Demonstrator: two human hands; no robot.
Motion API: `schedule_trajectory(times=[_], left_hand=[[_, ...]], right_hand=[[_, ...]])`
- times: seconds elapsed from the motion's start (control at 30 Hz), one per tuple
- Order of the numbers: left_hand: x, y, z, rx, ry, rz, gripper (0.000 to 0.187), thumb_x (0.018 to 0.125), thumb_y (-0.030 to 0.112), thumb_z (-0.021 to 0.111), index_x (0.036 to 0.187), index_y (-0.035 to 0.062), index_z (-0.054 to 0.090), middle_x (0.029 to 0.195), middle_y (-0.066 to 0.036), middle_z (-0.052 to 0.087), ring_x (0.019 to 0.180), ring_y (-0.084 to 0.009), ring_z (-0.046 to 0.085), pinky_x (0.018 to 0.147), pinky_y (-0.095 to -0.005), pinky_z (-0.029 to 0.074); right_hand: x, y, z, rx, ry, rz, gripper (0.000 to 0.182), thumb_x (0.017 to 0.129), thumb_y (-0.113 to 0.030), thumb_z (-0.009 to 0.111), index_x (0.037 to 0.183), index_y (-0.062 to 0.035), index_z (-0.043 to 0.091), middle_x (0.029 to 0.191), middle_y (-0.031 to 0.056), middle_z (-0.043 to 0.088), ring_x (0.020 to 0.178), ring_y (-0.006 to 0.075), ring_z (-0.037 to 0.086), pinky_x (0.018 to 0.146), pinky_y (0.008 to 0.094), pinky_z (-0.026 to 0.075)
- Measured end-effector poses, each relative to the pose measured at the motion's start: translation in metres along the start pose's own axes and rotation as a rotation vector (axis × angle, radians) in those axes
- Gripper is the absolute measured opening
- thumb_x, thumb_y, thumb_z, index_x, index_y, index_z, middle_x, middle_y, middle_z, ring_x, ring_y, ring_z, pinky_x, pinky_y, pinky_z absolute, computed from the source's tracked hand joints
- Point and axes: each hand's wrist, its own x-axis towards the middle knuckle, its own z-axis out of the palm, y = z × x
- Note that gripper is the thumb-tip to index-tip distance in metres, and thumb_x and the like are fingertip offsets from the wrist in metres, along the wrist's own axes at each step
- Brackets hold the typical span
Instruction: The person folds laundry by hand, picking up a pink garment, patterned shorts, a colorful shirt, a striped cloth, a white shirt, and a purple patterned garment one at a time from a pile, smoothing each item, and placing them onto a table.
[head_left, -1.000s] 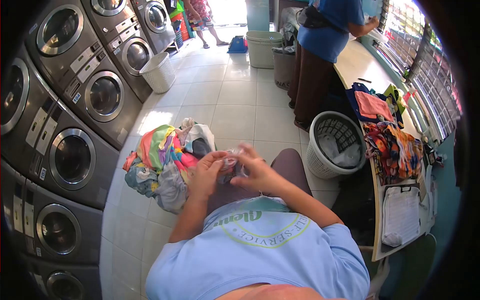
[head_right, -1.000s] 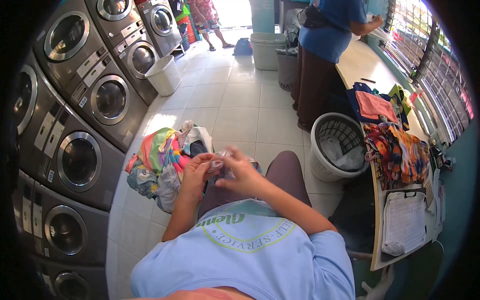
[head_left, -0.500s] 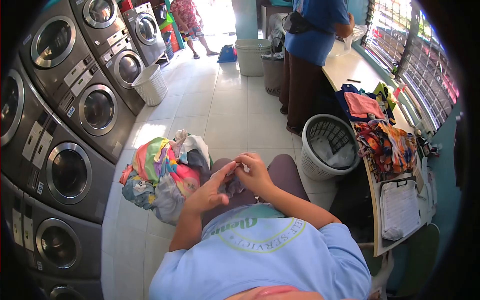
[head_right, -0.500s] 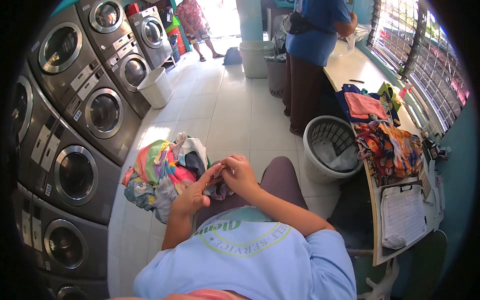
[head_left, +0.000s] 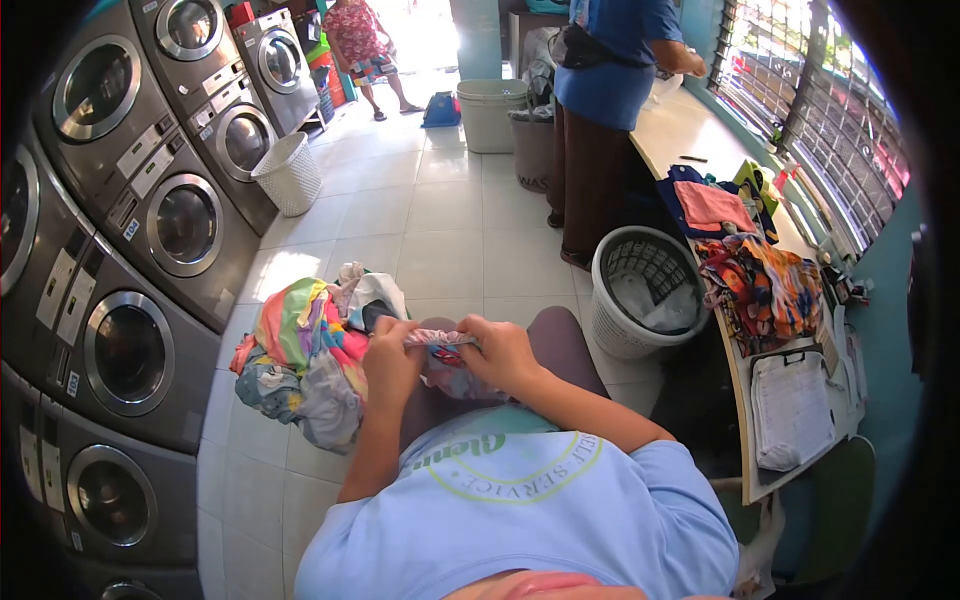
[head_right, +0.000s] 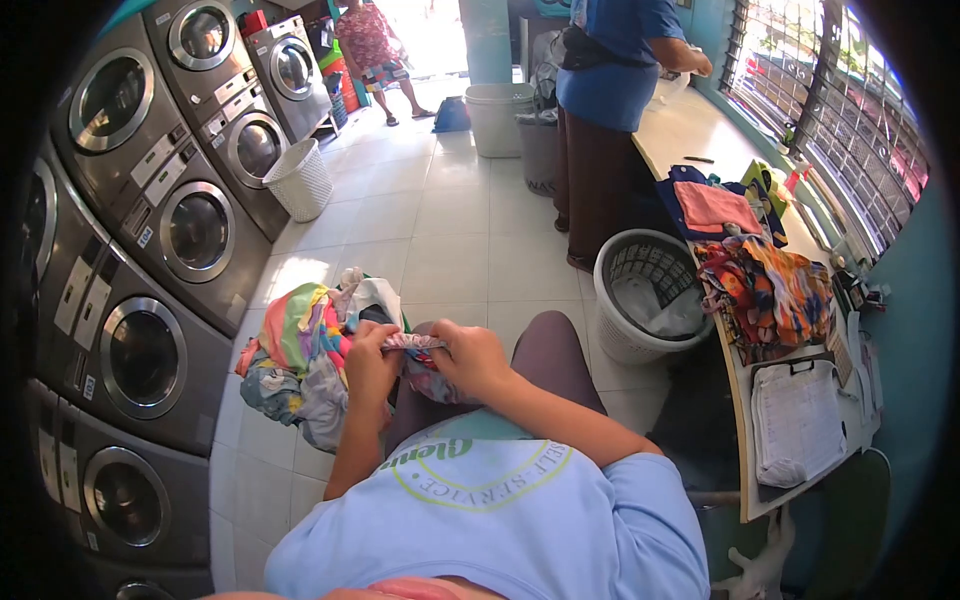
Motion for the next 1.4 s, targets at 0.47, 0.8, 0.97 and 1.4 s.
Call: schedule_trajectory(times=[0.47, 0.8, 0.97, 1.4], left_hand=[[0.011, -0.006, -0.019, -1.763, -0.384, -0.389, 0.036, 0.096, 0.033, 0.048, 0.114, 0.0046, 0.06, 0.112, -0.012, 0.064, 0.1, -0.027, 0.063, 0.085, -0.0449, 0.051], [0.001, -0.007, -0.005, -1.842, -0.558, -0.125, 0.073, 0.087, 0.035, 0.064, 0.143, 0.0052, 0.028, 0.129, -0.012, 0.051, 0.116, -0.0262, 0.053, 0.094, -0.0396, 0.045], [-0.005, -0.005, -0.006, -1.076, -0.43, -0.281, 0.054, 0.076, -0.003, 0.069, 0.123, 0.0074, 0.044, 0.11, -0.004, 0.059, 0.088, -0.0109, 0.061, 0.069, -0.0252, 0.051], [-0.015, -0.06, 0.127, -1.084, -1.114, -0.608, 0.055, 0.085, 0.021, 0.063, 0.135, 0.0106, 0.043, 0.117, -0.012, 0.059, 0.104, -0.0262, 0.06, 0.087, -0.0389, 0.049]], right_hand=[[0.013, 0.048, 0.008, -0.357, 0.095, 0.015, 0.018, 0.076, -0.004, 0.057, 0.094, -0.0079, 0.057, 0.094, 0.0141, 0.057, 0.088, 0.035, 0.06, 0.069, 0.0447, 0.05], [0.019, 0.065, 0.011, -0.22, -0.457, 0.33, 0.031, 0.089, -0.028, 0.051, 0.108, -0.0051, 0.056, 0.105, 0.022, 0.06, 0.093, 0.0409, 0.061, 0.077, 0.0482, 0.052], [0.03, 0.054, -0.023, 1.24, -0.53, 0.84, 0.044, 0.094, -0.033, 0.039, 0.114, 0.002, 0.056, 0.113, 0.019, 0.061, 0.099, 0.0324, 0.063, 0.09, 0.0457, 0.048], [0.006, 0.017, -0.046, 1.501, -0.588, 0.39, 0.066, 0.083, -0.034, 0.068, 0.135, -0.0044, 0.04, 0.13, 0.0136, 0.052, 0.118, 0.0286, 0.052, 0.1, 0.0458, 0.04]])
